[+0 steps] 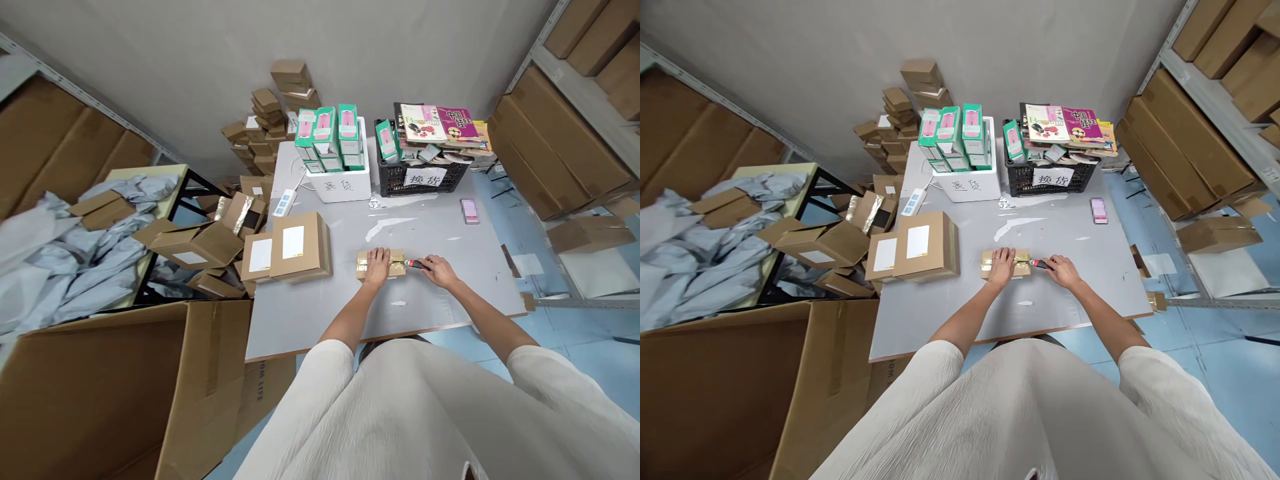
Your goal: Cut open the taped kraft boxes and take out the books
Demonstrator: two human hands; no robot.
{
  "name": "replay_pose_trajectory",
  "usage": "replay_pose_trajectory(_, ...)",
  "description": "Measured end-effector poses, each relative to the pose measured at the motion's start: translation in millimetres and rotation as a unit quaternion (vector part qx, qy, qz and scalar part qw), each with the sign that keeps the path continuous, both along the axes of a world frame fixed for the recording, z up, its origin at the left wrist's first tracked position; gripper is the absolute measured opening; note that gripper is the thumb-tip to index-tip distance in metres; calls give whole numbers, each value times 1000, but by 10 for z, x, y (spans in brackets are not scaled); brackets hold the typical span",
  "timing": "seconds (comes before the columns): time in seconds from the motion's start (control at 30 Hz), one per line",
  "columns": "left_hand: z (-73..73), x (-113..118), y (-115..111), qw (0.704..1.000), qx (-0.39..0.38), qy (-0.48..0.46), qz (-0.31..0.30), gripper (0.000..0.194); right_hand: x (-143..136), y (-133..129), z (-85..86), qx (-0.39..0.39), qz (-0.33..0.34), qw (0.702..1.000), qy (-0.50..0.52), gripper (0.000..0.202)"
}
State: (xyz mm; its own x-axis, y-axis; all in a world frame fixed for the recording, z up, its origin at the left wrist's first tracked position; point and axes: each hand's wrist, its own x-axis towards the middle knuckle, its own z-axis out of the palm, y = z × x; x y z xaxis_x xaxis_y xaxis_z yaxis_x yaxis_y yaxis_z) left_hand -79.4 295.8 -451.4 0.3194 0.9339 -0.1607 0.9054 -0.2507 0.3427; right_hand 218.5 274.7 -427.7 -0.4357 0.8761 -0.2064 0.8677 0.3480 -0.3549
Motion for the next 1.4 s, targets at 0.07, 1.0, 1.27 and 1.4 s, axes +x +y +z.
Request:
replay_pose_trajectory(0.07, -11, -3, -1, 1000, 3, -1, -1, 57, 100, 48, 11, 9, 7, 1000, -3, 47)
replay_pose_trajectory(1.0, 386, -382, -156, 998, -66, 4, -13, 65, -794, 649, 85, -87, -54, 981, 166, 37)
replay_pose_trajectory(1.27, 383, -466, -99, 990, -132, 41, 24, 34, -892, 596, 108, -139, -103, 975, 137, 37)
replay_pose_trajectory(1.4, 386, -467, -20, 990, -138, 24, 32, 34, -871, 459, 94, -156, -145, 967, 141, 33)
